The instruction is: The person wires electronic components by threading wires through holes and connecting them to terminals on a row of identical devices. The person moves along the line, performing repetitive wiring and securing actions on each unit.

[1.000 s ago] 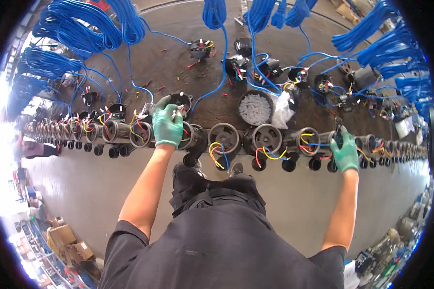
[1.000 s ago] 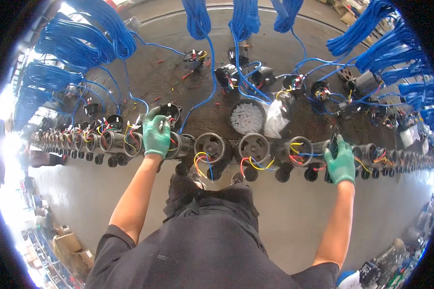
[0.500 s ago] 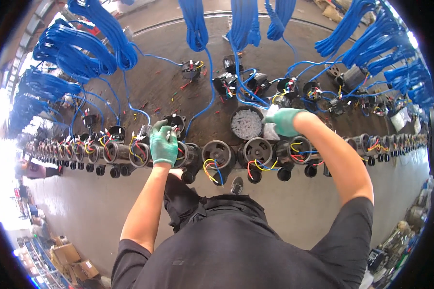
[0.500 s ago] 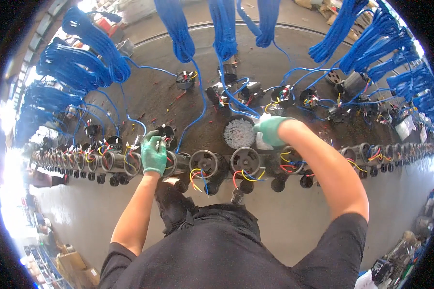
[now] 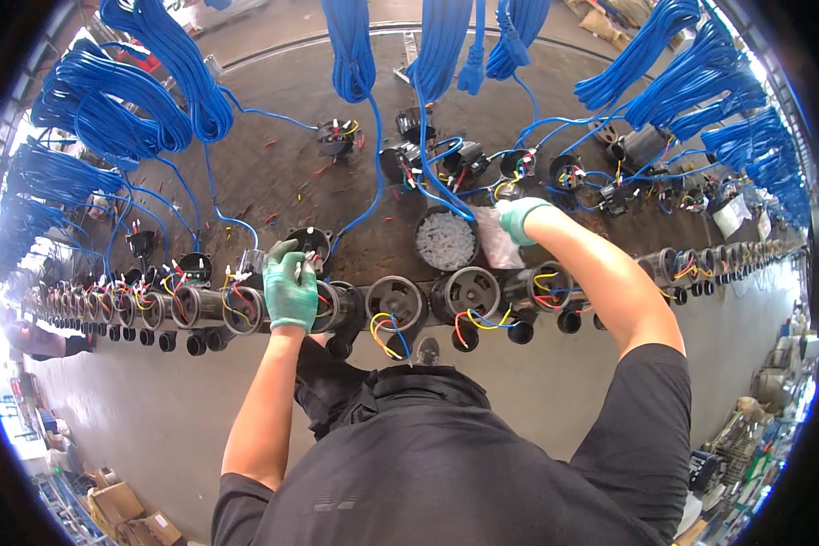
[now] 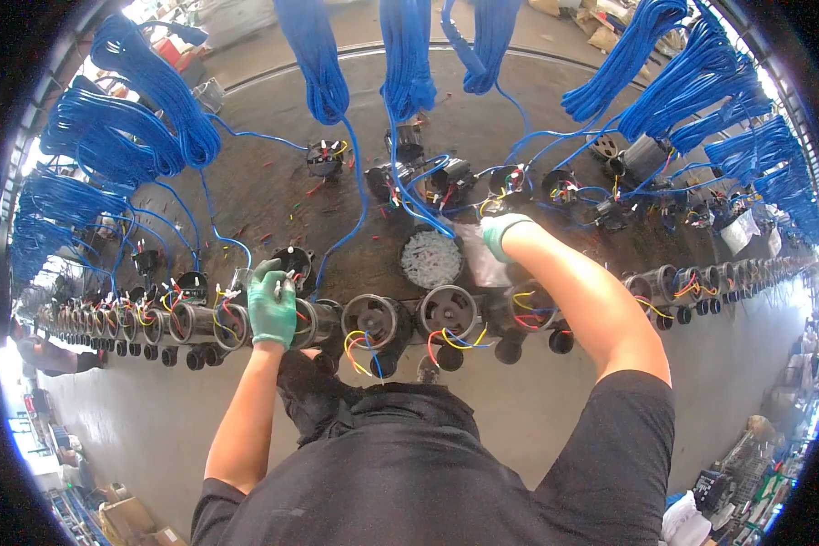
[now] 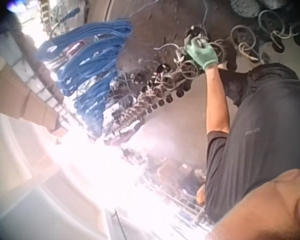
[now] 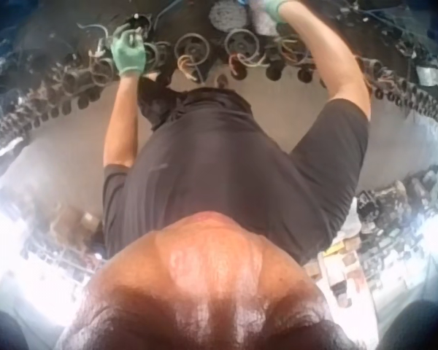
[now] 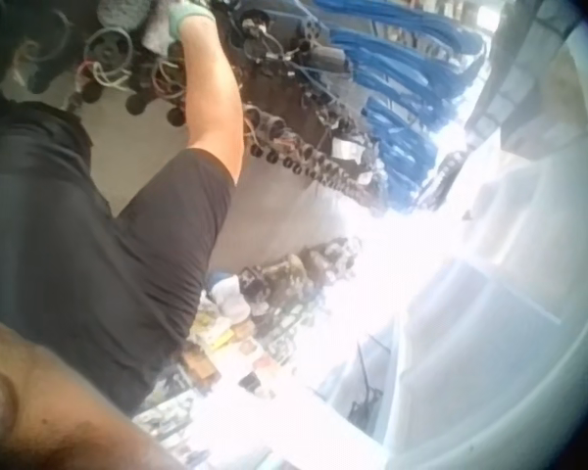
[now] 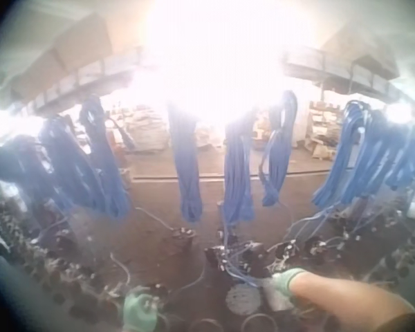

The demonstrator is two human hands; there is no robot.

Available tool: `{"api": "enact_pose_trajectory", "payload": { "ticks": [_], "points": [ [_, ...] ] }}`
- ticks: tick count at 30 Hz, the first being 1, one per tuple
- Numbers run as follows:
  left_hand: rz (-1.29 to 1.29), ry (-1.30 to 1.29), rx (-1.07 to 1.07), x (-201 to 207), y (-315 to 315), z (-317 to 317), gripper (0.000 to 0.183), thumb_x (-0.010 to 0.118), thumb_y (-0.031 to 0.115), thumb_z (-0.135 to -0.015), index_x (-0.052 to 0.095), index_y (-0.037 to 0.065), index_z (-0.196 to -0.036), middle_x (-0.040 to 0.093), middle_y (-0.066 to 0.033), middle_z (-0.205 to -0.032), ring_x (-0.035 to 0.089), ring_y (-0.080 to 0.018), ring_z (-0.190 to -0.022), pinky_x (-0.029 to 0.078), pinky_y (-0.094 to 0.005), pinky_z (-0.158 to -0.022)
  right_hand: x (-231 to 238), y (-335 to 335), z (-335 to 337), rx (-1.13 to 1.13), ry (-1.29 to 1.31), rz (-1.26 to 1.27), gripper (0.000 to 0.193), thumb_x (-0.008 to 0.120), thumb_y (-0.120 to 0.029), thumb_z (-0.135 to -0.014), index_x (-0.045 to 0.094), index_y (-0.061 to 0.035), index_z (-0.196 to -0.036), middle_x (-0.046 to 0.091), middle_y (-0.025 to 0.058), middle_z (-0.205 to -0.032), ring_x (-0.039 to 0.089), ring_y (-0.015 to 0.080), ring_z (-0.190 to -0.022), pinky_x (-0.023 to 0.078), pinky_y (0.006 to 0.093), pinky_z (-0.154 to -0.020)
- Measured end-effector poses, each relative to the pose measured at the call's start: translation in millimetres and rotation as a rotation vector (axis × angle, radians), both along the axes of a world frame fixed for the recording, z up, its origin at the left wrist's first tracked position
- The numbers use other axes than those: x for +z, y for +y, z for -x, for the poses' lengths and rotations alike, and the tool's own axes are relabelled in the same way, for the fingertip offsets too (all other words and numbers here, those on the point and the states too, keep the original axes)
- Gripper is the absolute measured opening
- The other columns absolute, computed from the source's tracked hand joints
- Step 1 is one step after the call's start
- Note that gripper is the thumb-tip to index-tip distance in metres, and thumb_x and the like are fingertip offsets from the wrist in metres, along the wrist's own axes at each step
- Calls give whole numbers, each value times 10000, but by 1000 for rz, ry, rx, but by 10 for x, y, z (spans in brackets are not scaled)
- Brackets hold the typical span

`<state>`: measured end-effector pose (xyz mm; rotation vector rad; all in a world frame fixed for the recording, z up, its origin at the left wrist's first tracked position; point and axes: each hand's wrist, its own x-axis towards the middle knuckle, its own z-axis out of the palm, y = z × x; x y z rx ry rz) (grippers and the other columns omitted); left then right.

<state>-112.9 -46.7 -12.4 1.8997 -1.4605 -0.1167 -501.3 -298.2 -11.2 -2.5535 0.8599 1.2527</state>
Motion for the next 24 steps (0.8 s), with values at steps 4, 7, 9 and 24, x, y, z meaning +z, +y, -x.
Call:
{"api": "enact_pose_trajectory", "payload": {
  "ticks": [4, 7, 9, 24],
  "points": [
    [-7, -8, 7, -2, -2, -5, 88, 714, 11, -925, 682, 4, -1006, 640, -135, -1335, 572, -345, -1306, 468, -418, -1095, -42, -74, 507, -243, 23, 239, 513, 795, -174, -821, 702, -88, -1318, 742, 180, -1266, 729, 339, -1137, 585, 433, -951],
    [30, 67, 1, -8, -9, 2, 87, 717, 17, -907, 684, 6, -986, 647, -154, -1323, 562, -378, -1319, 444, -451, -1124, 80, -113, 787, -284, 126, 255, 597, 805, -210, -824, 661, -116, -1396, 738, 150, -1310, 720, 319, -1182, 587, 420, -973],
    [48, 100, 6, -9, -12, 5, 91, 723, 19, -888, 688, 9, -971, 653, -174, -1309, 559, -408, -1314, 429, -482, -1140, 229, -102, 799, -382, 141, 215, 567, 790, -289, -848, 687, -128, -1382, 736, 139, -1325, 705, 318, -1221, 577, 423, -997],
    [-42, 17, 82, -26, 9, -6, 82, 696, 44, -931, 681, 14, -1007, 639, -140, -1336, 539, -361, -1350, 446, -437, -1134, 823, 475, -901, -221, -370, -230, 463, 616, -368, -1039, 635, -37, -1362, 719, 203, -1271, 674, 396, -1186, 520, 469, -1026]
  ]
}}
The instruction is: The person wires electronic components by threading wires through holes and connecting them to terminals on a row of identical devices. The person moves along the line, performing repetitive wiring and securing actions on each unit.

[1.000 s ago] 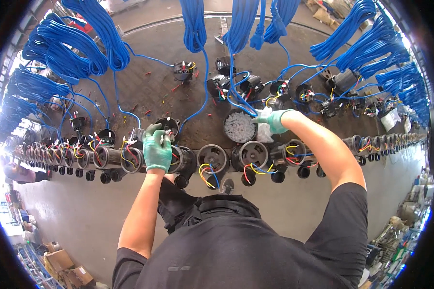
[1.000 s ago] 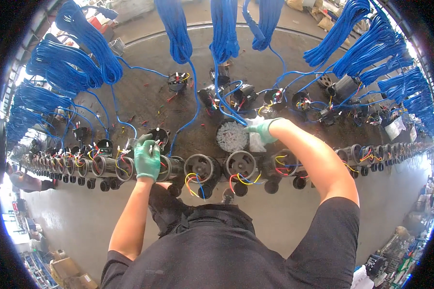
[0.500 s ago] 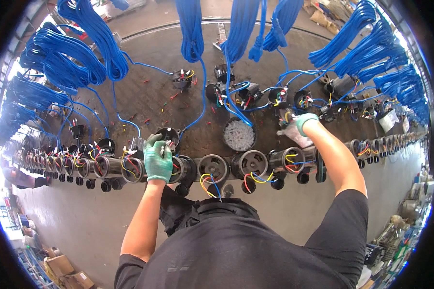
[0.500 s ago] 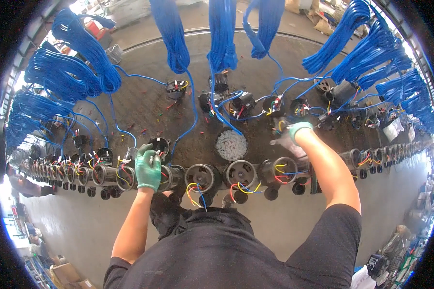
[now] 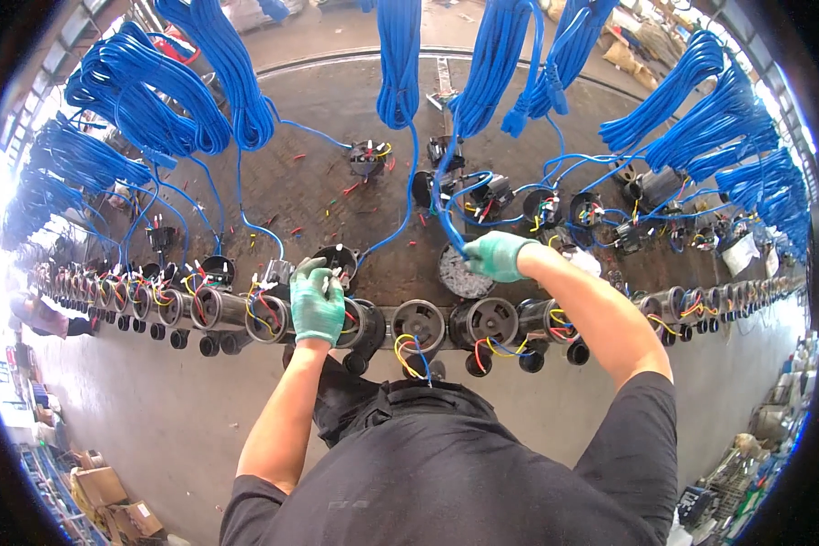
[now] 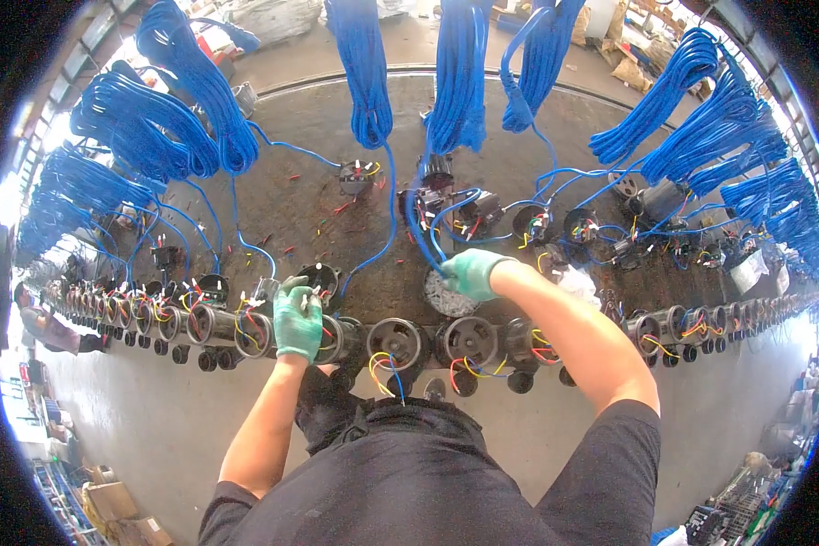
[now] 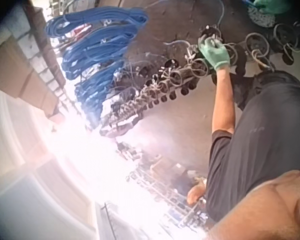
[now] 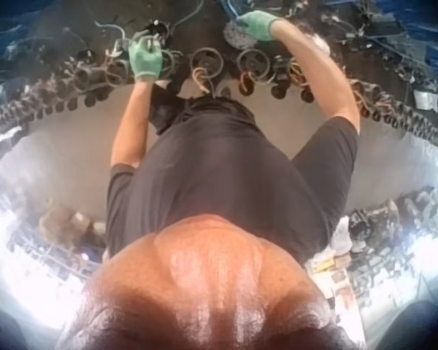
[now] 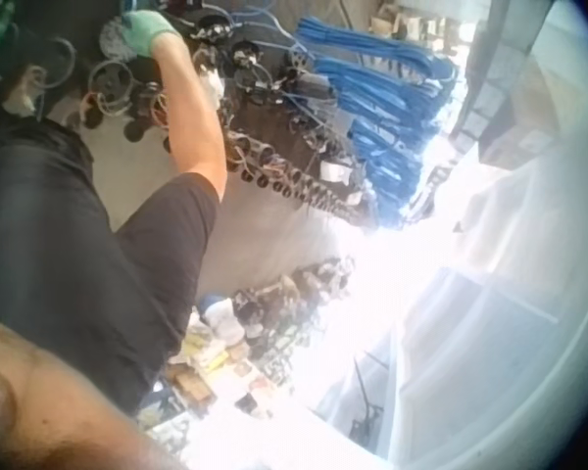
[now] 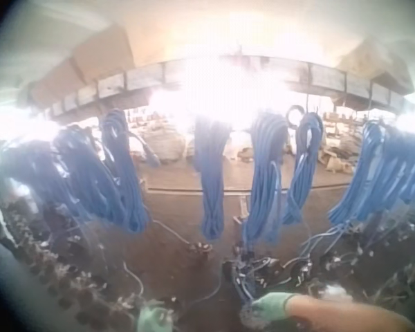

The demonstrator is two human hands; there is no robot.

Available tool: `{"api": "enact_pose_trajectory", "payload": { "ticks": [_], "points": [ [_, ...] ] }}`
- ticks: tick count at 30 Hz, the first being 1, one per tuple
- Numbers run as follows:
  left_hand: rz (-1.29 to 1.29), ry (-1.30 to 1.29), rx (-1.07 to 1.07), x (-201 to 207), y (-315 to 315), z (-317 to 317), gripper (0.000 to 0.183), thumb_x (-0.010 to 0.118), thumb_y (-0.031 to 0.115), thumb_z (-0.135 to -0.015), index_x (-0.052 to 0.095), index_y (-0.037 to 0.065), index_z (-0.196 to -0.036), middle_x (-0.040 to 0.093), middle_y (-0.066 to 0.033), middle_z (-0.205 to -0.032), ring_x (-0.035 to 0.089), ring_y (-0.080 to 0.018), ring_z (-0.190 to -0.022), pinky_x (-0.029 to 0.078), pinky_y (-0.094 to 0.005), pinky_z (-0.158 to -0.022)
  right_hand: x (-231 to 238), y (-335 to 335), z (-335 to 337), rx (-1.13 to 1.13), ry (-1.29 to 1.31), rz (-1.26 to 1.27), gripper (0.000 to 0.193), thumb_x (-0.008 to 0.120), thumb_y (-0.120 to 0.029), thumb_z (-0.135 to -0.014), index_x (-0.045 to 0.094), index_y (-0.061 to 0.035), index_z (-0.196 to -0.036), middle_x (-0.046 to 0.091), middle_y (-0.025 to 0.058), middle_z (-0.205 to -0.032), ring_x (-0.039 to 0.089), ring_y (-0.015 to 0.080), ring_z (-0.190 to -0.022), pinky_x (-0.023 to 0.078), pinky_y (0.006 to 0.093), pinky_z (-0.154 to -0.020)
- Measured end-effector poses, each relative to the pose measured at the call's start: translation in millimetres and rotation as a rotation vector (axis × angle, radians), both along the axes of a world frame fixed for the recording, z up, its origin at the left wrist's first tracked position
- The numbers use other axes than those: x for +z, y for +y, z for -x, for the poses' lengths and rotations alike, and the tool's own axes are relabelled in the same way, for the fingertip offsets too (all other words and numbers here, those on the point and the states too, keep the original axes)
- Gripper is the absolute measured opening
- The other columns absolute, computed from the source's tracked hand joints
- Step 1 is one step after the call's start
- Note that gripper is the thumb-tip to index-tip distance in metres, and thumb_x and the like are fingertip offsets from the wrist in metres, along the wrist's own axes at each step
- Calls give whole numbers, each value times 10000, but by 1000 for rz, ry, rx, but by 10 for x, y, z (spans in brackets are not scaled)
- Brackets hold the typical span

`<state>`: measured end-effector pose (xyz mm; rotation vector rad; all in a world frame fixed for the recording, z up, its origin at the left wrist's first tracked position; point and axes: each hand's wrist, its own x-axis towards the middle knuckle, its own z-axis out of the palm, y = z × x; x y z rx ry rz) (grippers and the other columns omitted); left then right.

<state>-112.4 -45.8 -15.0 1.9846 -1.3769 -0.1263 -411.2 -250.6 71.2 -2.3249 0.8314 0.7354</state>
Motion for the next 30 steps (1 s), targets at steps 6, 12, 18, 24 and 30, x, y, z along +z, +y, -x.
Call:
{"api": "enact_pose_trajectory", "payload": {
  "ticks": [6, 12, 18, 24, 30],
  "points": [
    [54, -73, -5, -52, 1, -8, 152, 724, 101, -894, 689, 34, -1025, 667, -157, -1267, 578, -400, -1261, 469, -489, -1078, 1071, 264, -171, -418, -1130, -496, 386, 658, -378, -1072, 702, -13, -1191, 724, 29, -1015, 632, 84, -925, 535, 286, -853],
    [9, 127, -2, 168, -50, 47, 300, 777, 88, -858, 677, 49, -1138, 667, -159, -1269, 598, -395, -1234, 498, -469, -1048, 2003, 247, -384, -642, -1370, -313, 232, 673, -223, -1048, 715, -6, -1118, 621, 27, -747, 743, 227, -774, 593, 352, -691],
    [307, 422, -341, 1030, -623, 432, 510, 851, 199, -888, 640, 51, -1329, 671, -152, -1250, 672, -232, -1006, 559, -347, -889, 2198, 525, -704, -368, -1370, -377, 273, 674, -254, -1051, 710, 4, -1130, 718, 79, -841, 751, 212, -798, 600, 332, -710],
    [40, 663, -398, 1210, -708, 529, 284, 618, 309, -1095, 683, 36, -1131, 693, -30, -969, 607, -117, -858, 512, -303, -803, 1944, 120, -266, -63, -1145, 113, 214, 636, -179, -999, 702, 9, -1077, 735, 135, -936, 723, 252, -876, 579, 370, -837],
    [368, 939, -559, 1418, -457, 375, 338, 588, 370, -1106, 621, 35, -1127, 694, -94, -1016, 701, -189, -852, 580, -348, -787, 260, -448, 234, 116, 157, 78, 289, 609, -152, -906, 741, -57, -1146, 766, 139, -1082, 735, 330, -1004, 581, 448, -903]
  ]
}}
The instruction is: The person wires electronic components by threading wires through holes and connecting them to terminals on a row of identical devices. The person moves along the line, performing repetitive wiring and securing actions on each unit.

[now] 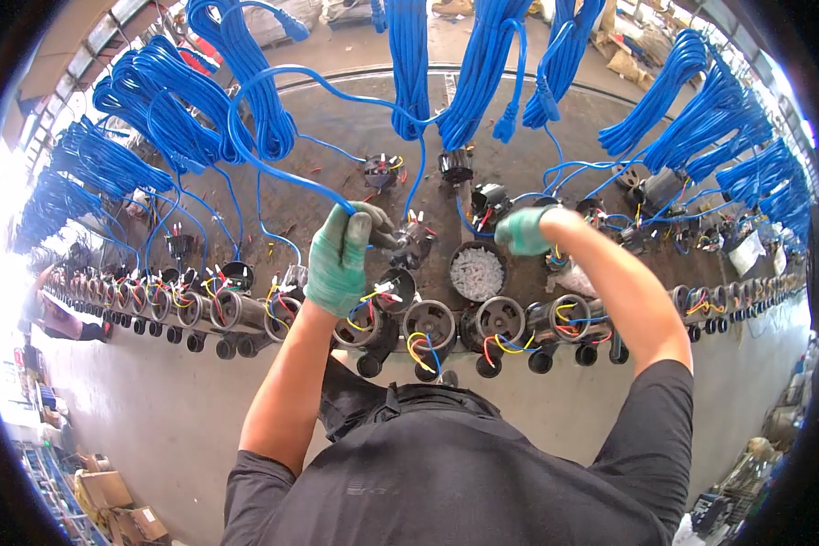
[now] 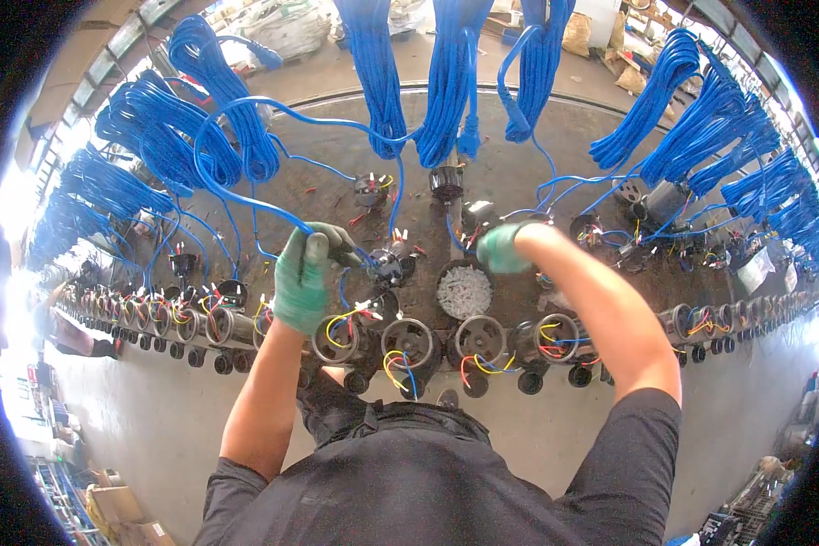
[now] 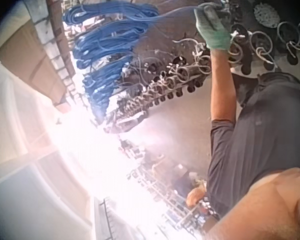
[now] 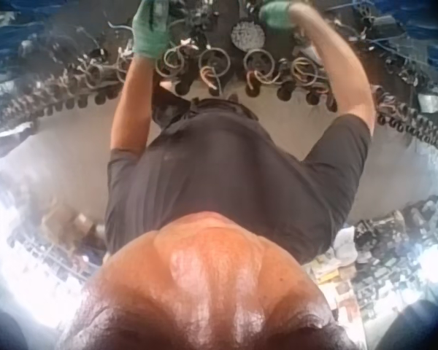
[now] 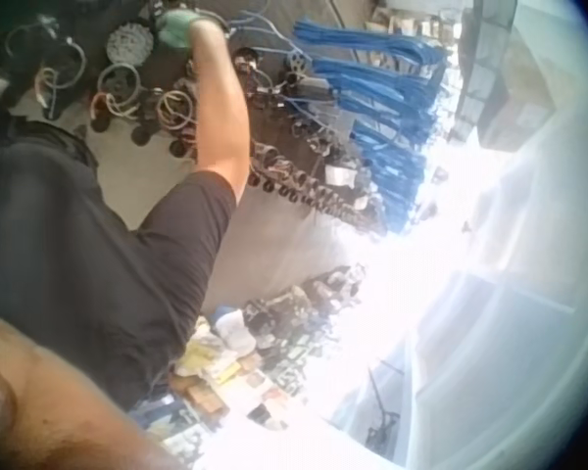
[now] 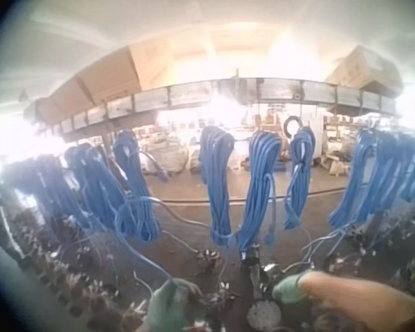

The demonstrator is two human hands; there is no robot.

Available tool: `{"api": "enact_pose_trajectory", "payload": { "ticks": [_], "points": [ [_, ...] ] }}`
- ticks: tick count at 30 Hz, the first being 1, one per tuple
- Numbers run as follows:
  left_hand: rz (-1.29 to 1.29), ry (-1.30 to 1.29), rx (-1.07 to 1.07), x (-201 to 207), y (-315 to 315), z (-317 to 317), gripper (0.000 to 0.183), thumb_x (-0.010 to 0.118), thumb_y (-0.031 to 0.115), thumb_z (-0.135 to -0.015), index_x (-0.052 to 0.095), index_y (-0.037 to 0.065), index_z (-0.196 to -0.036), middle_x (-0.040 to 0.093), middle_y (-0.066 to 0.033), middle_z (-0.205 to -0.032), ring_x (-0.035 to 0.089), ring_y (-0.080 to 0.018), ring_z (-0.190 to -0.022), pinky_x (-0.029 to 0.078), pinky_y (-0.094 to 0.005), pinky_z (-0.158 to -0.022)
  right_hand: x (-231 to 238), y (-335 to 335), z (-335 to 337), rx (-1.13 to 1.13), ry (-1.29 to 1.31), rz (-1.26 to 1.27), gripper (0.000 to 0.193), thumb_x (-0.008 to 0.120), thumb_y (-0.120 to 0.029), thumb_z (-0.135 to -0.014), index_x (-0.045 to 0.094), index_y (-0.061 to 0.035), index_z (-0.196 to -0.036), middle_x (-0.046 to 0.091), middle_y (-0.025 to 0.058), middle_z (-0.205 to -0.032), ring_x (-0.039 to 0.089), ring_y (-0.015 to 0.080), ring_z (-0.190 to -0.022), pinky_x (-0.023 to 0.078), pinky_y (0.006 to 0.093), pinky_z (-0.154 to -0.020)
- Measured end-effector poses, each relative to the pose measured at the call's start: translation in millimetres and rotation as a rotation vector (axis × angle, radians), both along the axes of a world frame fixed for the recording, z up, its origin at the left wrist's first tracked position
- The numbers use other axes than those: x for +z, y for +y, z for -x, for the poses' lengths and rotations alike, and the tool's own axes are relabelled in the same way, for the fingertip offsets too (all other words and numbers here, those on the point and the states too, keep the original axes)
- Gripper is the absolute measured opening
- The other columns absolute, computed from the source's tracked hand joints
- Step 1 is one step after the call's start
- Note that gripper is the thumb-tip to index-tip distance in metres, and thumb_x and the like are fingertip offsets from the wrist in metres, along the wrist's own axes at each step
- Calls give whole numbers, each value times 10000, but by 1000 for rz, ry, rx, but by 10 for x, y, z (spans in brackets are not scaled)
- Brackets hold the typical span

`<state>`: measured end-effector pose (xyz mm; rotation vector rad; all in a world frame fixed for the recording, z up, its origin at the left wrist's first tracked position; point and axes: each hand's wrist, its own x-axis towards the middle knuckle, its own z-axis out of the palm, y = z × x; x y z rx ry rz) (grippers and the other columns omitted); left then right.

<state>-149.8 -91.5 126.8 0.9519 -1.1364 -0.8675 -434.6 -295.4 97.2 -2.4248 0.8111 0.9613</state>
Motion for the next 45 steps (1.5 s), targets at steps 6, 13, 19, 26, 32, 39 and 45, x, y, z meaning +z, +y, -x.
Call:
{"api": "enact_pose_trajectory", "payload": {
  "ticks": [6, 13, 19, 26, 32, 39, 45],
  "points": [
    [243, -9, -48, 692, -220, 70, 344, 579, 366, -1111, 620, 25, -1116, 694, -120, -1007, 702, -215, -840, 588, -377, -791, -1168, -34, 108, 140, 469, -153, 427, 473, -218, -1047, 576, -173, -1459, 620, 33, -1455, 589, 237, -1308, 418, 419, -1135],
    [202, 279, -234, 1146, -492, 367, 435, 596, 452, -1086, 651, 21, -1106, 715, -155, -988, 727, -270, -784, 598, -388, -714, -1369, -225, 553, 198, 519, 5, 353, 498, -209, -1023, 760, -71, -1214, 753, 78, -1238, 709, 274, -1108, 527, 446, -983],
    [155, 564, -495, 1296, -592, 625, 346, 552, 417, -1109, 721, 116, -1092, 667, -96, -1004, 626, -201, -756, 487, -380, -720, -716, -153, 796, 50, 264, 130, 321, 545, -204, -993, 736, -96, -1228, 743, 141, -1207, 705, 299, -1100, 545, 461, -931],
    [218, 663, -664, 1681, -482, 987, 274, 560, 354, -1111, 722, 152, -1023, 665, -41, -954, 545, -160, -697, 451, -371, -673, 102, 721, 700, -731, -986, -610, 843, 766, -102, -957, 317, -213, -1661, 572, 83, -1489, 632, 209, -1189, 527, 355, -1066],
    [699, -911, 270, 1950, -573, 1204, 97, 672, 6, -931, 698, 86, -980, 731, -25, -888, 686, -150, -758, 582, -266, -716, 29, 1484, 412, -719, -1640, -763, 965, 750, -2, -955, 180, -187, -1712, 427, 129, -1633, 598, 176, -1220, 518, 341, -1064],
    [473, -260, -18, 1924, -636, 1278, 110, 620, 149, -1001, 686, 108, -923, 689, -12, -813, 655, -166, -683, 538, -328, -630, -329, 1749, 41, -590, -1989, -699, 783, 683, -5, -982, 286, -51, -1656, 469, 163, -1607, 597, 269, -1337, 541, 401, -1094],
    [-381, 520, -122, 1176, -1194, 920, 249, 569, 353, -1094, 670, 177, -951, 640, 7, -714, 626, -186, -606, 484, -398, -526, -33, 2134, 289, -740, -2196, -473, 447, 647, -288, -1039, 539, 24, -1339, 572, 304, -1436, 670, 352, -1220, 589, 460, -1026]
  ]
}}
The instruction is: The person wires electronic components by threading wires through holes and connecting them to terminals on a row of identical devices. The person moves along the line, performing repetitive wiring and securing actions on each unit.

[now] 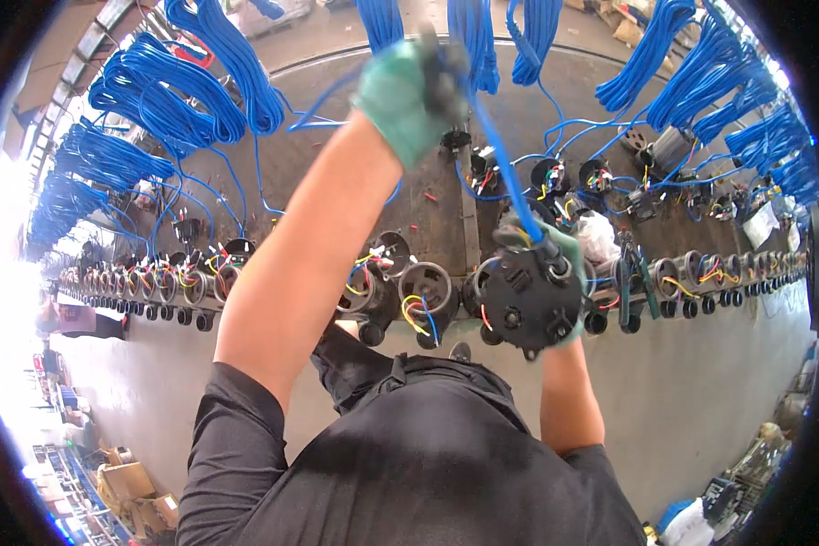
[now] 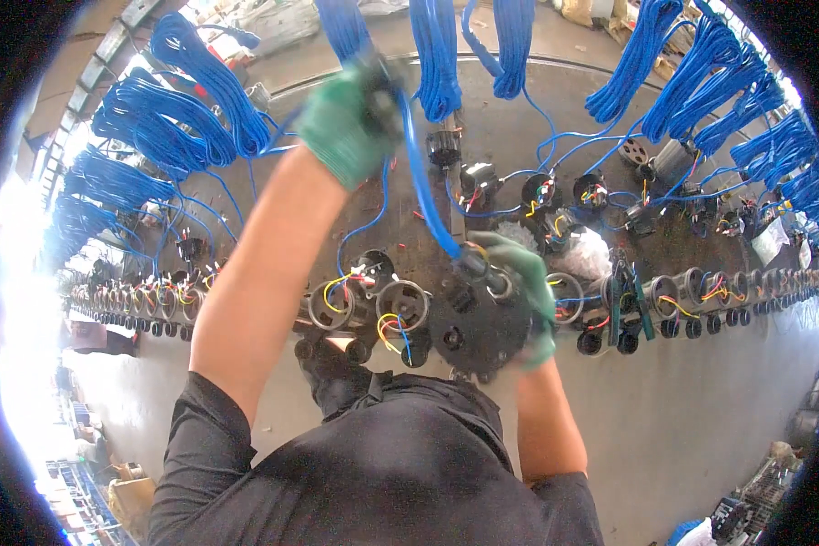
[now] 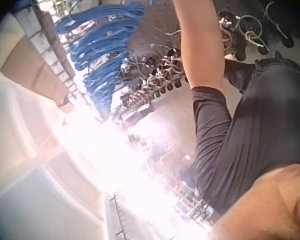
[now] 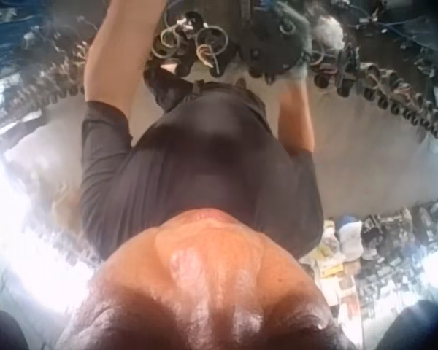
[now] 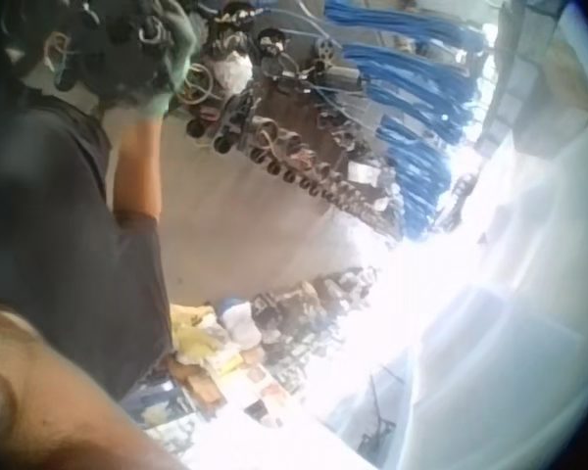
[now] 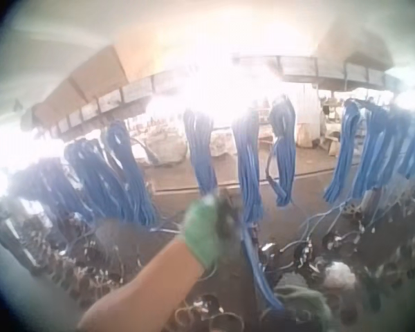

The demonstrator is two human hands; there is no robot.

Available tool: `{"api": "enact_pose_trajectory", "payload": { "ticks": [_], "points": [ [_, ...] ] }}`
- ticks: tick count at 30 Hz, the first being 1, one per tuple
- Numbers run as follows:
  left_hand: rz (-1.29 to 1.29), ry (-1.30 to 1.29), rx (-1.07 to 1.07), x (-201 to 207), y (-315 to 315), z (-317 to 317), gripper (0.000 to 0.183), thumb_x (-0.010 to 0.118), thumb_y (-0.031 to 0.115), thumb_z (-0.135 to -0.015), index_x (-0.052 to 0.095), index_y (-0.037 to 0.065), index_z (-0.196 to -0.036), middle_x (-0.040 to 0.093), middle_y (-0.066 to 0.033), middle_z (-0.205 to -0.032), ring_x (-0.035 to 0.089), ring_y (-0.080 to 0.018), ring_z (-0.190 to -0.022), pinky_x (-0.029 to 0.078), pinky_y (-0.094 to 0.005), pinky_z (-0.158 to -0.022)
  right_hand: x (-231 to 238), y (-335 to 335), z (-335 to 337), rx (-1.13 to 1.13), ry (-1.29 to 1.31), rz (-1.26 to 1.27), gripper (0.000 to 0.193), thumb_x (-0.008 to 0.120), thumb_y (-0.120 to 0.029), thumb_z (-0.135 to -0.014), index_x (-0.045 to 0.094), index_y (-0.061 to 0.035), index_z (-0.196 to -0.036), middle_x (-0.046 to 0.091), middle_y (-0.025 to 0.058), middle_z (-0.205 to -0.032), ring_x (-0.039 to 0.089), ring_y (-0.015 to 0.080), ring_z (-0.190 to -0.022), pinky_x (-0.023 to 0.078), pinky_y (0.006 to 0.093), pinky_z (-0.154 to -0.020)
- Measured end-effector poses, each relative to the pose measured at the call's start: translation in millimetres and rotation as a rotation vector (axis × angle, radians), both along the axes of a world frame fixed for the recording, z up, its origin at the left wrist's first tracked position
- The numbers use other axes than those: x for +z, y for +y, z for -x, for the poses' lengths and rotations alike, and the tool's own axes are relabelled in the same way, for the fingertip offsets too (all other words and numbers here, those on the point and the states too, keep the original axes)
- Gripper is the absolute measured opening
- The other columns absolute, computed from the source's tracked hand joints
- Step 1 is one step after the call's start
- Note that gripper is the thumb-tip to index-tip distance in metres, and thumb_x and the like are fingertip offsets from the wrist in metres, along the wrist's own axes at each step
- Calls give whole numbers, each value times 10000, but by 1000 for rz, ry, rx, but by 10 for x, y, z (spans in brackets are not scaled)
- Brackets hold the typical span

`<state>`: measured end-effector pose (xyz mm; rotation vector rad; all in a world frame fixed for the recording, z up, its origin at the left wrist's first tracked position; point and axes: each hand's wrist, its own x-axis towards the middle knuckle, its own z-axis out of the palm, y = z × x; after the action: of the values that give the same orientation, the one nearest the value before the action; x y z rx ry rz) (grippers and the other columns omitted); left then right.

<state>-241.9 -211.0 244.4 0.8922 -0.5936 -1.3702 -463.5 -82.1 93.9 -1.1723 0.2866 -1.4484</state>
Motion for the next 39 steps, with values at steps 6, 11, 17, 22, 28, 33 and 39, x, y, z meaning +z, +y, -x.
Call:
{"api": "enact_pose_trajectory", "payload": {
  "ticks": [6, 11, 17, 22, 28, 33, 39],
  "points": [
    [-389, -795, -654, -1858, 102, -52, 285, 668, 345, -1025, 762, 106, -901, 643, -37, -720, 573, -174, -617, 479, -362, -544, 285, 278, 377, -234, 355, -24, 420, 824, -254, -939, 583, -25, -1196, 679, 196, -1263, 680, 256, -1101, 572, 388, -949],
    [-14, -1609, -1248, -2211, 256, -55, 376, 663, 399, -993, 760, 40, -941, 704, -103, -819, 635, -220, -735, 520, -439, -713, 389, 311, 250, -141, 481, -156, 234, 736, -61, -928, 598, -36, -1116, 681, 87, -1119, 619, 127, -959, 531, 295, -833],
    [-91, -1285, -722, -1683, 154, -206, 450, 626, 454, -1059, 748, 30, -1143, 744, -105, -919, 681, -216, -853, 548, -397, -818, 525, 256, 208, -587, 553, -35, 204, 744, -154, -945, 599, -49, -1043, 619, 29, -988, 564, 122, -890, 473, 283, -825],
    [107, -754, -594, -1375, 61, -682, 389, 614, 322, -1081, 690, 1, -1287, 765, -110, -1168, 720, -235, -1043, 562, -399, -963, 627, 174, 636, -612, 340, -62, 263, 672, -215, -1005, 619, -38, -1192, 652, 88, -1161, 610, 179, -1050, 500, 335, -953],
    [212, -83, -344, -981, -402, -965, 496, 578, 360, -1096, 569, 12, -1449, 681, -108, -1358, 669, -210, -1168, 559, -388, -920, 877, 66, 893, -550, -16, -272, 300, 633, -187, -1023, 637, -19, -1271, 685, 131, -1235, 660, 241, -1107, 532, 381, -1007],
    [77, -779, 31, -971, -492, -701, 598, 626, 379, -1063, 504, 54, -1550, 626, -90, -1465, 599, -181, -1282, 515, -349, -972, 707, -65, 294, -500, 481, -208, 192, 691, -22, -905, 656, -28, -1093, 692, 73, -1041, 620, 177, -943, 510, 329, -885],
    [287, -666, -195, -1158, 384, -683, 589, 574, 336, -1099, 438, 53, -1597, 512, -108, -1591, 543, -206, -1389, 443, -369, -1149, 167, -383, -451, -511, 976, -181, 228, 775, -28, -861, 661, 1, -1056, 731, 121, -853, 678, 196, -746, 557, 355, -721]
  ]
}}
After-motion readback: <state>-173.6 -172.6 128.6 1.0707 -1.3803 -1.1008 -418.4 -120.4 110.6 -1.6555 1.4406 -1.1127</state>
